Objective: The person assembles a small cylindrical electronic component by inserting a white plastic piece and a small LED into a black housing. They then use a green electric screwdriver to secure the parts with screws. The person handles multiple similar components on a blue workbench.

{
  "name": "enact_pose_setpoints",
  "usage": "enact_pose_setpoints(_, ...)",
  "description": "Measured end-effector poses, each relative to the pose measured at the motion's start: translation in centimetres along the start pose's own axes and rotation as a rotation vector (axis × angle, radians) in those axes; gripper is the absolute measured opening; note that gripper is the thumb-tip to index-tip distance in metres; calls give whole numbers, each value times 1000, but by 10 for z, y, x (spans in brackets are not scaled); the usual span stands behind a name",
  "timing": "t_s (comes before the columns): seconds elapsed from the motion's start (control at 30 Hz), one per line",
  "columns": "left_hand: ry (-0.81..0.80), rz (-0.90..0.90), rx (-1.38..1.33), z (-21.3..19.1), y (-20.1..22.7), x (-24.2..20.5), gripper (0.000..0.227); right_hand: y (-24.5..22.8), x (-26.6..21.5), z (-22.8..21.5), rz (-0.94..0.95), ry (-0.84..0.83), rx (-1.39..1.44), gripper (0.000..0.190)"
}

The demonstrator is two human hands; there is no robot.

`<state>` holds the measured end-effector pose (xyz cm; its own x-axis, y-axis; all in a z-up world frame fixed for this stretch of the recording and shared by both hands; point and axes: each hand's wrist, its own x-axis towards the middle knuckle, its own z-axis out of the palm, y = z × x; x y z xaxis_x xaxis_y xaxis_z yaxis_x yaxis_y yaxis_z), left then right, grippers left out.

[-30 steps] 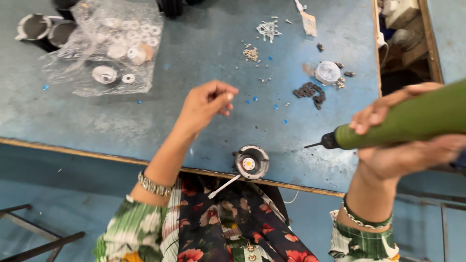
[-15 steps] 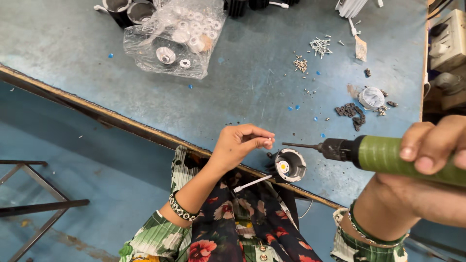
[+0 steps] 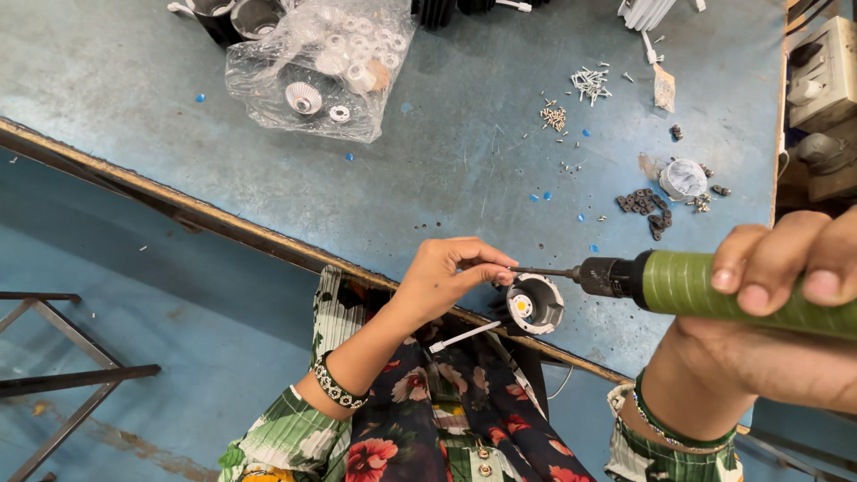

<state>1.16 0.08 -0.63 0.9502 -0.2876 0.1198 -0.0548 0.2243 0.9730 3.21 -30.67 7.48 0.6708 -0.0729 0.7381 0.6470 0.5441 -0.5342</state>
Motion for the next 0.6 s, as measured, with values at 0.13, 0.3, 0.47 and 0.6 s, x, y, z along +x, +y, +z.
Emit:
enact_pose_setpoints(0.13, -25, -4, 35, 2, 2, 1, 17, 1, -4, 1, 13, -2, 5, 68)
enact_pose_setpoints(0.3, -88, 63, 121, 2, 11, -1, 23, 2, -5, 3, 28, -1, 6, 71)
enact_pose_setpoints(0.47, -97, 69, 160, -2, 20, -3, 55, -1, -8, 3, 42, 6, -10, 75)
enact_pose_setpoints(0.6, -87, 167, 394, -4, 20, -17, 93, -12, -13, -1, 62, 28, -31, 77)
